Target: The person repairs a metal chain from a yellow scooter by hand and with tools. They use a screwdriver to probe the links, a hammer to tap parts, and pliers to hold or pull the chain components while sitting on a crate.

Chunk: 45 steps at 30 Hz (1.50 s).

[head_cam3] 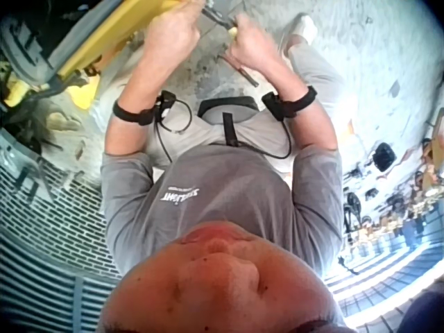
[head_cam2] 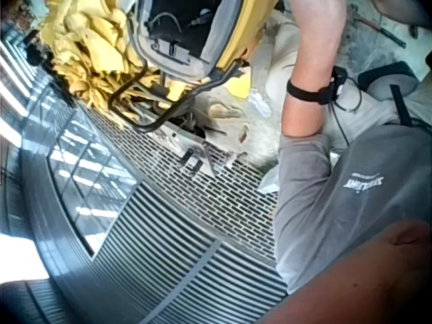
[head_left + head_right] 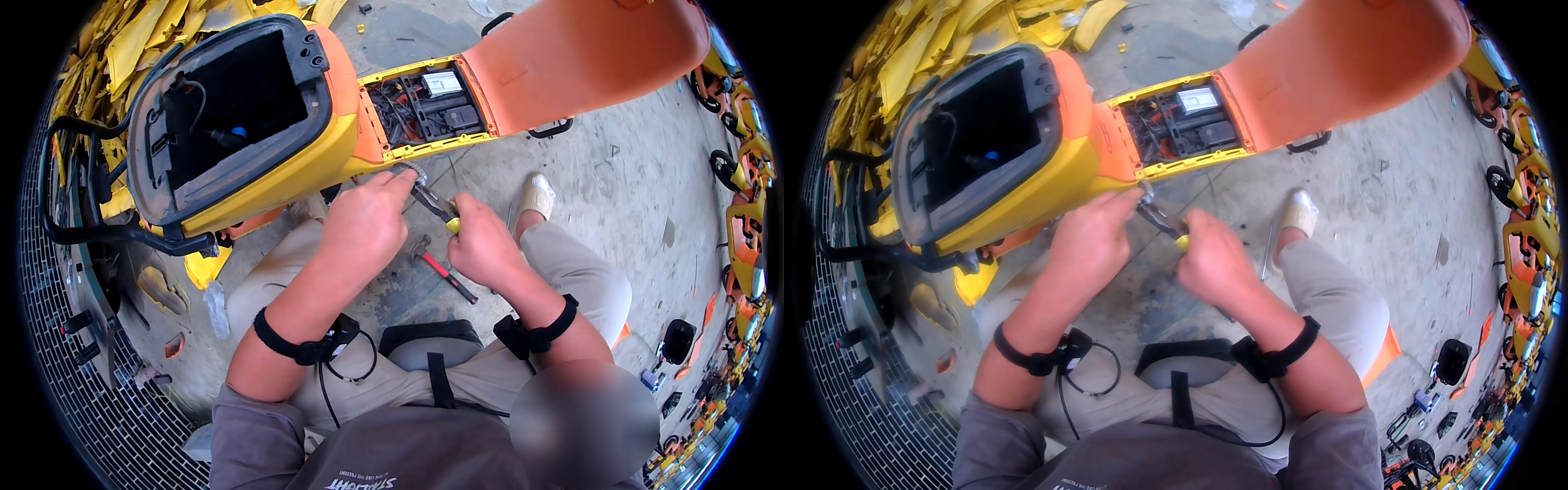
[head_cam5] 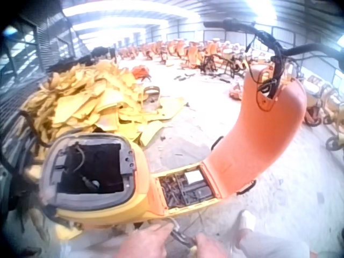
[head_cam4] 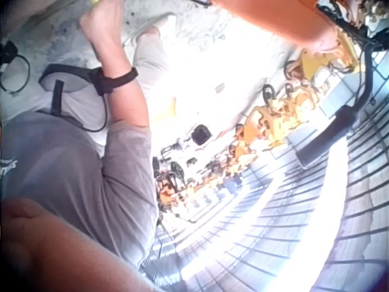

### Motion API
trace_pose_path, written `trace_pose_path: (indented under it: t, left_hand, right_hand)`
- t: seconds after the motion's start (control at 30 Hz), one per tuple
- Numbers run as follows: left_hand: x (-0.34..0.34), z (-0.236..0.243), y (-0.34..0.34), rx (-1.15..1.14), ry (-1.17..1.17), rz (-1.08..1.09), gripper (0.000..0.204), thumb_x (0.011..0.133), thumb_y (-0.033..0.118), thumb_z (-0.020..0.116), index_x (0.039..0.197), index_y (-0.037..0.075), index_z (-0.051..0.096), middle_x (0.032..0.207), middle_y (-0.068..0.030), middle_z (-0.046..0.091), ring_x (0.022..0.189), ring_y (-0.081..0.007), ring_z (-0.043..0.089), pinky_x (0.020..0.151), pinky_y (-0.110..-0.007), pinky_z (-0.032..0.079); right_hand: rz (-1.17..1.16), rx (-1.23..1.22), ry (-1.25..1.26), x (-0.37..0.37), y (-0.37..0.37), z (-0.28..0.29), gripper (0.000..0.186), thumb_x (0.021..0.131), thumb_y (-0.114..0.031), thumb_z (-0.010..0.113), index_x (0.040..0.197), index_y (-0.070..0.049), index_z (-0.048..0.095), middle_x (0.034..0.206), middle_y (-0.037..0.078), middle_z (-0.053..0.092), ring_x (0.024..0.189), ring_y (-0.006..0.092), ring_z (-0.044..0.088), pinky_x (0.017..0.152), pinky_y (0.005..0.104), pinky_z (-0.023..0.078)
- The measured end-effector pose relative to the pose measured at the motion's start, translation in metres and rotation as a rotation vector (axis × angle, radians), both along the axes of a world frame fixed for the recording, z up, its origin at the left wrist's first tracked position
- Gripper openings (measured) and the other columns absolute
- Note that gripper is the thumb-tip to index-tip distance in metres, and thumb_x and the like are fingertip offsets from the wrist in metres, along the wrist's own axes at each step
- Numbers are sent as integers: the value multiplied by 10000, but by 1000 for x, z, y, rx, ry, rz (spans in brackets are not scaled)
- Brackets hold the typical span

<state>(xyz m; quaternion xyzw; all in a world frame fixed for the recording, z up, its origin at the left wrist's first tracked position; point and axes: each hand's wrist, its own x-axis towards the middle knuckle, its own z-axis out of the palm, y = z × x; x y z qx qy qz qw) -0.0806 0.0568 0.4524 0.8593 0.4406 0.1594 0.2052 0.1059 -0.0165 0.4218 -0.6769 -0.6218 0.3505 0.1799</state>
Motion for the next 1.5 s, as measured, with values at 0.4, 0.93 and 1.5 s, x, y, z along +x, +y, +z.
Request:
trace_pose_path:
  t: [0.4,0.93,1.5]
  left_hand:
    - [-15,22,7,-149,-257,131,298,927,50,597,1205,-33,664,980,-262,689,914,-435,666,838,-463,520]
    - [18,31,5,-982,-413,253,314,1005,108,538,1273,-16,646,850,-31,672,781,-106,558,727,-277,465]
    - [27,13,-5,-313,-251,19,313,907,12,613,1215,16,668,933,-195,670,784,-386,663,683,-402,534]
  right_hand:
    - [-131,-339,249,42,-24,-30,307,798,39,540,1103,11,549,898,105,624,832,226,609,750,363,495]
    - [-77,-433,523,26,-18,35,430,811,-13,503,1238,32,517,1077,211,668,983,375,655,860,408,511]
    - [-142,-624,620,32,-14,44,478,766,42,513,1242,6,543,1082,87,636,929,171,586,779,284,477]
